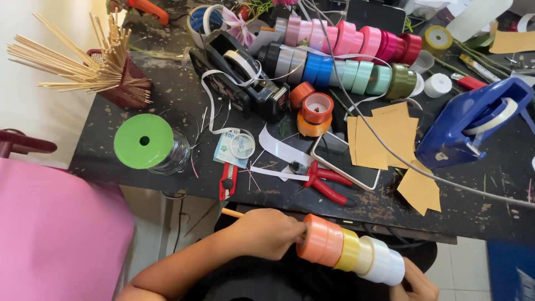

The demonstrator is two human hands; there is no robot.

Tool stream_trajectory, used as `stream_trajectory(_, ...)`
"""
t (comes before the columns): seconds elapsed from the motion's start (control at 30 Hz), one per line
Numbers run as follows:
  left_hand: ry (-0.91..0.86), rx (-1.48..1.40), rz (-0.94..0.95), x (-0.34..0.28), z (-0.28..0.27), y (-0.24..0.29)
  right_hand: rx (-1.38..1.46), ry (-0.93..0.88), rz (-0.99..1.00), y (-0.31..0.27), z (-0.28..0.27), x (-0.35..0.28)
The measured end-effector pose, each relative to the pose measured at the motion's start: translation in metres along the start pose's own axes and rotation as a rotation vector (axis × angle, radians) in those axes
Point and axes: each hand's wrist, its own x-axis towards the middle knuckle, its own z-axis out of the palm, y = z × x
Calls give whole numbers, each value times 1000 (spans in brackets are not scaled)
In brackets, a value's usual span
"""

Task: The person wraps a white ribbon around a thin metal wire held in their hands. They then open a drawer to retrieve a small white object, place it on the table, and continue wrapping the wire with the ribbon.

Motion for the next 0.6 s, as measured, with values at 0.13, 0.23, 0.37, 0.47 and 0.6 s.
stream_trajectory(0.13, 83, 67, 84, 2, 5, 1, -26, -56, -33, 12, -13, -1)
stream_trajectory(0.23, 160, 79, 120, 5, 5, -2, -28, -96, 62, 17, -22, -4)
stream_trajectory(0.37, 162, 45, 124, 0, -2, -1, 18, -118, 89, 59, -37, -12)
stream_trajectory(0.47, 230, -28, 172, -3, -4, 4, -3, -84, 76, 132, -56, -28)
stream_trajectory(0.6, 390, -297, 435, -4, -16, 3, 275, 89, 2, 123, -55, -28)
